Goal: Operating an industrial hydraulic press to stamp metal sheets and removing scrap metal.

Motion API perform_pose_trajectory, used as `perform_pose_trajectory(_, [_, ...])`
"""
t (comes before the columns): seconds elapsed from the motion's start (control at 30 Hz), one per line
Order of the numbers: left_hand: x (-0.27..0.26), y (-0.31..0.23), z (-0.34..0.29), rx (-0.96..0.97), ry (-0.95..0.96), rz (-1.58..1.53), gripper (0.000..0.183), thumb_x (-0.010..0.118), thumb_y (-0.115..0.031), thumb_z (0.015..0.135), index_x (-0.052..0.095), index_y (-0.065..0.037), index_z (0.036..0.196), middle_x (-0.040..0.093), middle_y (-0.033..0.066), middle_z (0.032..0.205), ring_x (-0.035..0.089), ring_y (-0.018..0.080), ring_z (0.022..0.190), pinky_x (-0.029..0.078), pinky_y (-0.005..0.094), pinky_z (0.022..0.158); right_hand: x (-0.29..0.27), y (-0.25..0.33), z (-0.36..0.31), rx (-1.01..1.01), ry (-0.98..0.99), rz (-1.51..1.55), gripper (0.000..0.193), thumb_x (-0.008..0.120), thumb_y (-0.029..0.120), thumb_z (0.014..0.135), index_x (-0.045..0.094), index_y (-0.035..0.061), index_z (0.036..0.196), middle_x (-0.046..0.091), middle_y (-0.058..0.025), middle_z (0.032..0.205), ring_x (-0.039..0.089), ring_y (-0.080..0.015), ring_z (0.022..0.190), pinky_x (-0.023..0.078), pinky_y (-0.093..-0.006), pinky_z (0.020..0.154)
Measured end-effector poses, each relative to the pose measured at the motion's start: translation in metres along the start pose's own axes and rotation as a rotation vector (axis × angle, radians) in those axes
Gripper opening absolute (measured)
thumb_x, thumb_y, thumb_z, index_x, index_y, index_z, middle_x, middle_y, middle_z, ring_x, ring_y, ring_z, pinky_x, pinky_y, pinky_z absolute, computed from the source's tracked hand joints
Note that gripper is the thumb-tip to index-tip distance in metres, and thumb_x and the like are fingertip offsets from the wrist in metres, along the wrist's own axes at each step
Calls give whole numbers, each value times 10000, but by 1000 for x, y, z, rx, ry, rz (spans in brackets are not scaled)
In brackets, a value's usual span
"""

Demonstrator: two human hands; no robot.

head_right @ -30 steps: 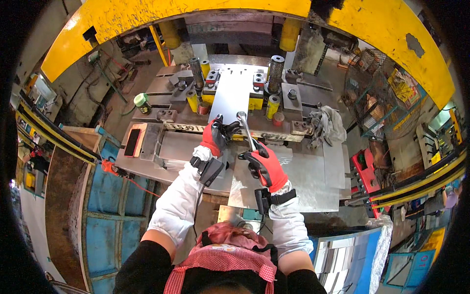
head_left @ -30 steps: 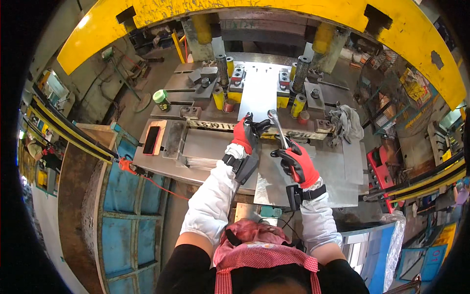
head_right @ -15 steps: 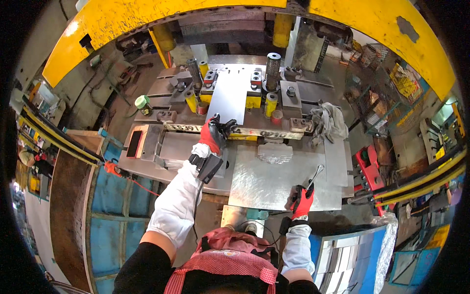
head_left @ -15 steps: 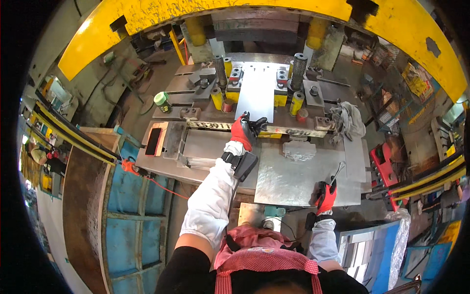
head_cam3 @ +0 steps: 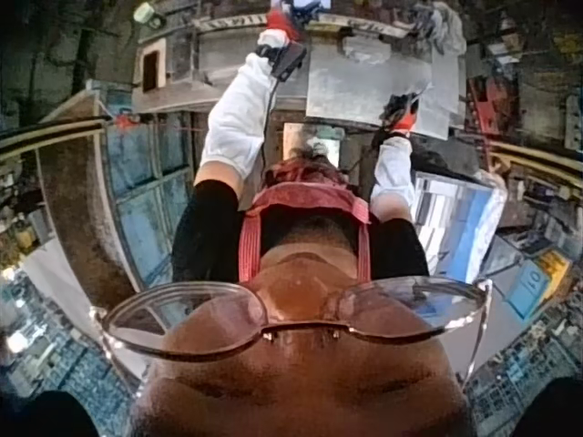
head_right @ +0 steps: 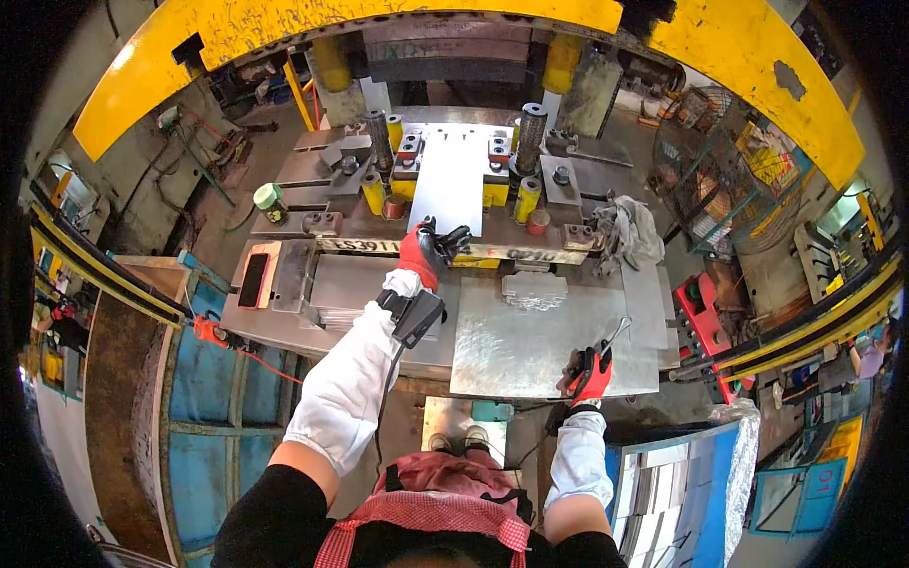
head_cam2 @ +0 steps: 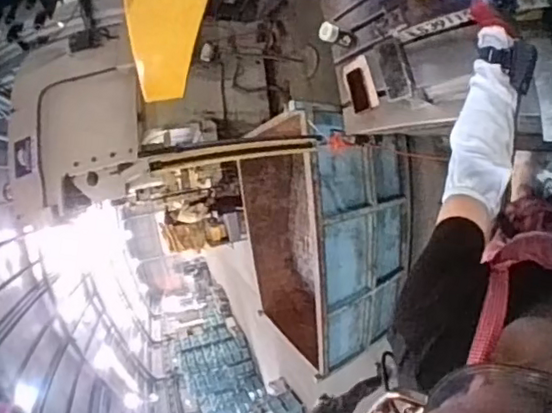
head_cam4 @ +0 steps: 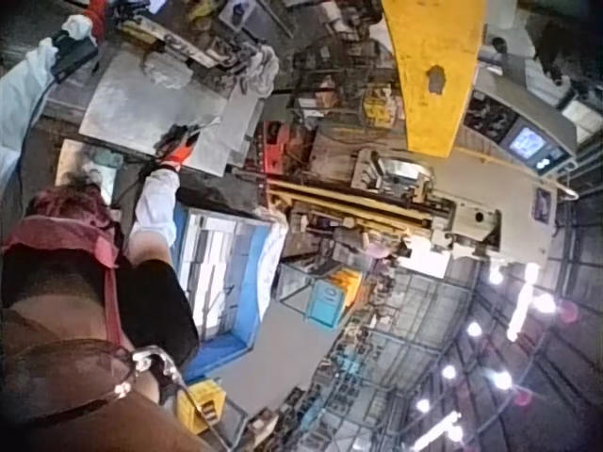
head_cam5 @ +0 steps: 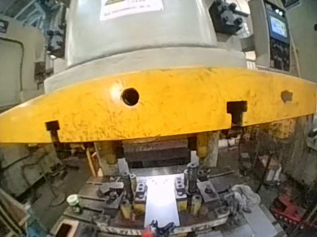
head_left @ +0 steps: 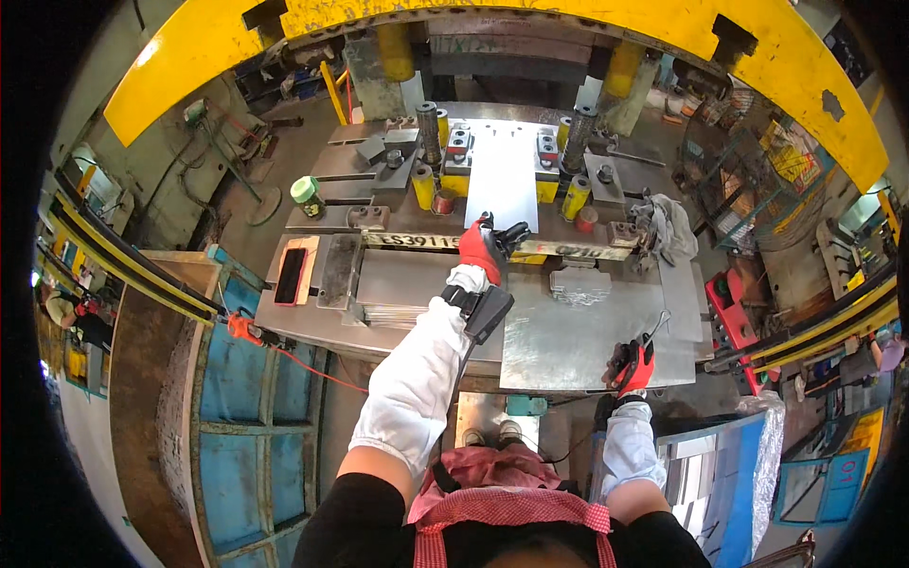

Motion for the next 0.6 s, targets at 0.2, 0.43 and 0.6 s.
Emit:
perform_pose_trajectory(0.2, [11, 5, -1, -36, -61, -4, 367, 395, -297, 898, 370, -8, 1122, 532, 316, 1021, 577, 438, 894, 522, 480, 733, -12, -4, 7, 5, 11, 29, 158, 524, 203, 835, 452, 94, 923, 542, -85, 618, 500, -206, 404, 415, -332, 349])
perform_pose_trajectory(0.43, [1, 1, 1, 13, 1, 73, 532, 427, -405, 877, 357, 41, 1159, 546, 322, 1027, 579, 414, 915, 503, 442, 771, -4, -5, 4, -15, -66, 53, 193, 501, 192, 827, 462, 99, 991, 483, -57, 549, 424, -179, 353, 352, -309, 310])
perform_pose_trajectory(0.6, [7, 3, -2, 70, 17, 120, 539, 430, -396, 876, 341, 45, 1173, 540, 327, 1034, 567, 439, 922, 496, 453, 771, -14, -11, 15, -35, -59, 48, 179, 496, 193, 828, 462, 89, 969, 482, -61, 547, 438, -184, 357, 368, -310, 315])
Point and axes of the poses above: each hand's wrist, its own z-axis towards the middle knuckle, its own x-axis out of the palm, y = z × x, the point moved 2 cm from there along z, towards the middle knuckle
